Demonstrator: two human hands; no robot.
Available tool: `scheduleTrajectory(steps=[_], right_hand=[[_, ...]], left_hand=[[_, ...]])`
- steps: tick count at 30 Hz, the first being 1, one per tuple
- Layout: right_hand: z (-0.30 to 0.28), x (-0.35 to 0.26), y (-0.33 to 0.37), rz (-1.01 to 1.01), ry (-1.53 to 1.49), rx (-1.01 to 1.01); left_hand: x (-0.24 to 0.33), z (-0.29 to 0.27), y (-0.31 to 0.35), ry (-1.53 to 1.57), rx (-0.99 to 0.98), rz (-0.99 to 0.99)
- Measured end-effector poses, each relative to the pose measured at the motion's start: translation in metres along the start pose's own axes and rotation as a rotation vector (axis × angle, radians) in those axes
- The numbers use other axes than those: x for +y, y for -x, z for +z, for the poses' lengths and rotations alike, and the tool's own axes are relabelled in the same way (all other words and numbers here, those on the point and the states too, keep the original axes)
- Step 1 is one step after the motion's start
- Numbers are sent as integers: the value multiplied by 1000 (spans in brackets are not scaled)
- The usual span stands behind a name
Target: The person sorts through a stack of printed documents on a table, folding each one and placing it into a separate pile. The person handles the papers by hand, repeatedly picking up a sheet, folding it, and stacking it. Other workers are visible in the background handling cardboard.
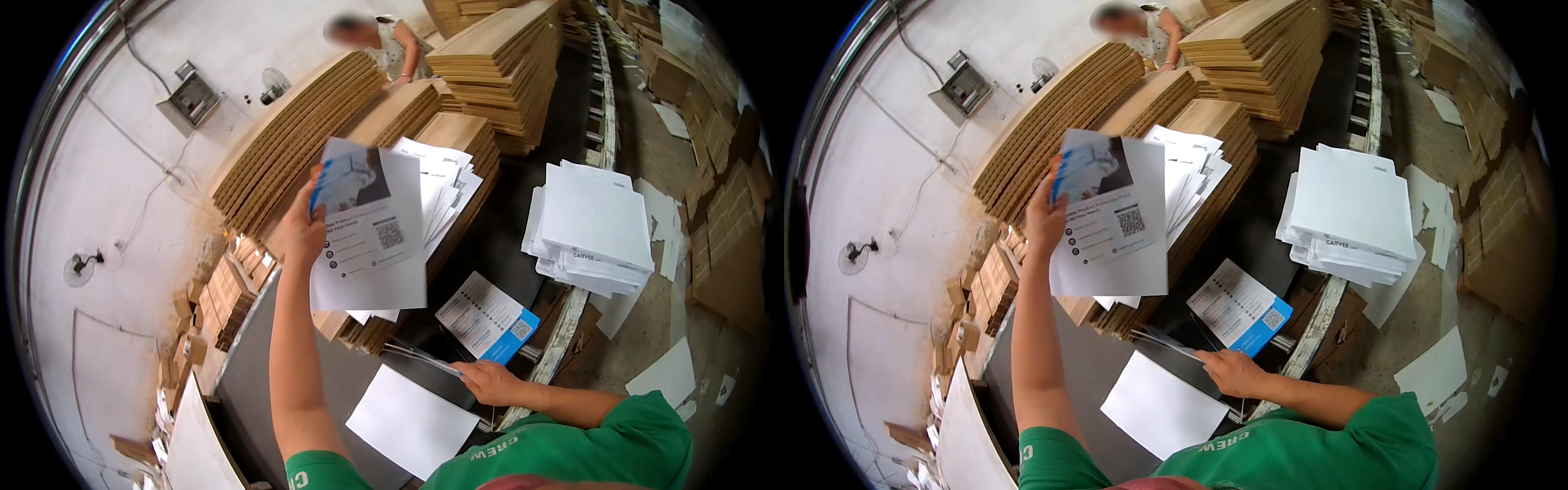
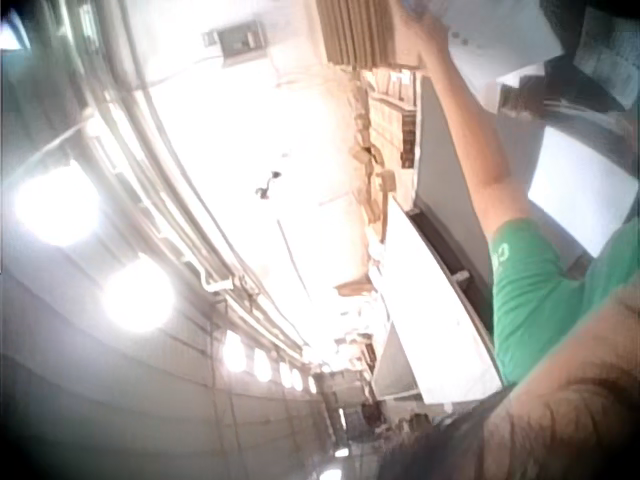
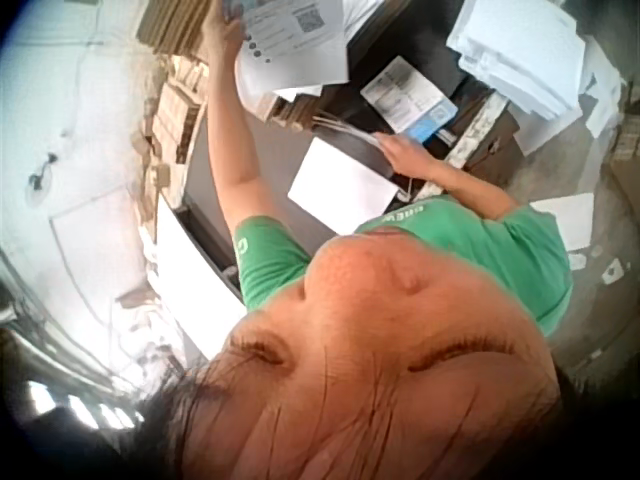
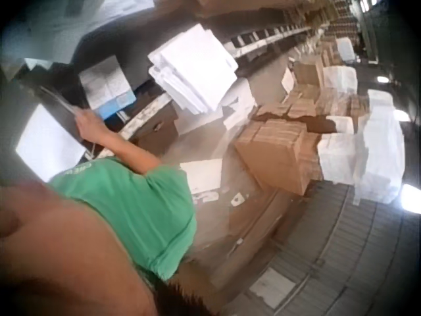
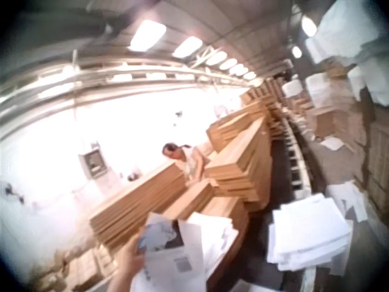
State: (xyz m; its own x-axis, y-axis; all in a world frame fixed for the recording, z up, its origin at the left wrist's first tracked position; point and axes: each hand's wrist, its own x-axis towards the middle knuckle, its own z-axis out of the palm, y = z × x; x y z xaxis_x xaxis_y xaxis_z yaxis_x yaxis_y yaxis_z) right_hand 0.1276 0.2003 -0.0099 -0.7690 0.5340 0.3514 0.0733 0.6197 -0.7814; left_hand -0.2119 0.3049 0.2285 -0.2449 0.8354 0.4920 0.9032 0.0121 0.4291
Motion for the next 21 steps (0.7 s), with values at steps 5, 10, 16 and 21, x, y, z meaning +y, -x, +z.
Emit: scheduleTrajectory(steps=[5, 10, 16, 21], right_hand=[[-5, 4, 2, 53, -20, -47], [-5, 2, 6, 73, -13, -105], [3, -3, 3, -6, 31, -104], [20, -16, 6, -153, 147, -47]], left_hand=[[-35, 82, -14, -437, -53, -12], [-14, 104, 64, -344, 18, 286], [41, 55, 236, 379, 280, -327], [52, 95, 352, 875, -24, -1048]])
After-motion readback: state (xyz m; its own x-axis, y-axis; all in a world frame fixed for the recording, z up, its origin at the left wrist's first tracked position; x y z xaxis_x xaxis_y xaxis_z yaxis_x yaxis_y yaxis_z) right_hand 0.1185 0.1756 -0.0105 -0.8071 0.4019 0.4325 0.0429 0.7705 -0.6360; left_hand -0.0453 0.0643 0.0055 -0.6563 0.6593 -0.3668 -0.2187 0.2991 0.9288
